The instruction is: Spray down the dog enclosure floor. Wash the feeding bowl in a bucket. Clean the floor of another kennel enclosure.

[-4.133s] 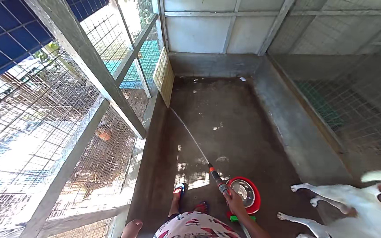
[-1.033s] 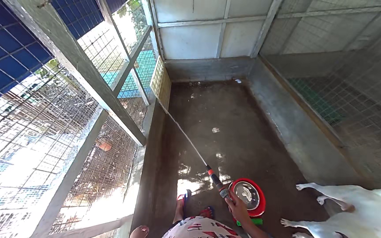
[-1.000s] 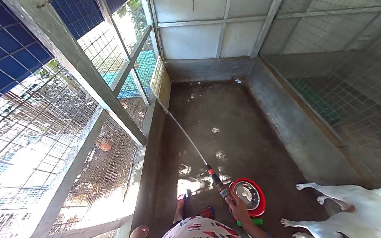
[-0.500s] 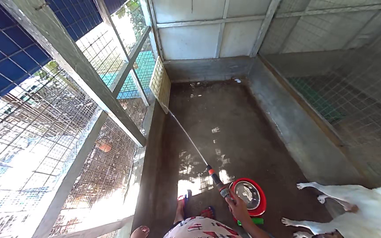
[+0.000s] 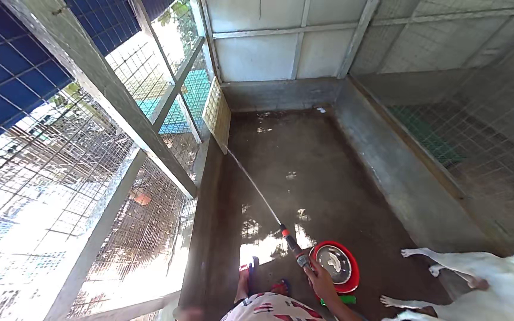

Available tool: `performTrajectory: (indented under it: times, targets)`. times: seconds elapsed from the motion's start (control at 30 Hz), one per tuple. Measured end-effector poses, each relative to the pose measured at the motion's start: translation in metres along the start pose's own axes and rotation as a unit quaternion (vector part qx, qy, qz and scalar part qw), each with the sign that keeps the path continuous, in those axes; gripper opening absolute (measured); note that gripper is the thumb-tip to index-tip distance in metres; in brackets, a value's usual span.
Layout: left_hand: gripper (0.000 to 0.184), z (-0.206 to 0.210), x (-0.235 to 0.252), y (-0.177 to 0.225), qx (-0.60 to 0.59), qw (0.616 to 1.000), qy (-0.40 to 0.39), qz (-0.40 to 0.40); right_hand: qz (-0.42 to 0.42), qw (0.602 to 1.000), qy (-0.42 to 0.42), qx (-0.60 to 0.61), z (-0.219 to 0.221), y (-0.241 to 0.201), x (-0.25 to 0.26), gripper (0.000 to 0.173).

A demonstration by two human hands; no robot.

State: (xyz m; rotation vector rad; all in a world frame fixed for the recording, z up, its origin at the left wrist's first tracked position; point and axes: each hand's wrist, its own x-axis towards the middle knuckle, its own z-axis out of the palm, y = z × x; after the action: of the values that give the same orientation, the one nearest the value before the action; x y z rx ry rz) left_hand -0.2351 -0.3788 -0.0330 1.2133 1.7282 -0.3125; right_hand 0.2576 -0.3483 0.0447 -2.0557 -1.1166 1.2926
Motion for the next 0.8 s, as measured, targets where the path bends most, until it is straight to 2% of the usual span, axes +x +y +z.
performTrajectory:
  times: [0.8]
  targets:
    - [0.035, -0.0026, 0.002, -0.004, 0.001, 1.0, -0.006, -0.006, -0.001, 1.0, -0.01, -0.016, 0.0005, 0.0018, 0.0017, 0.053]
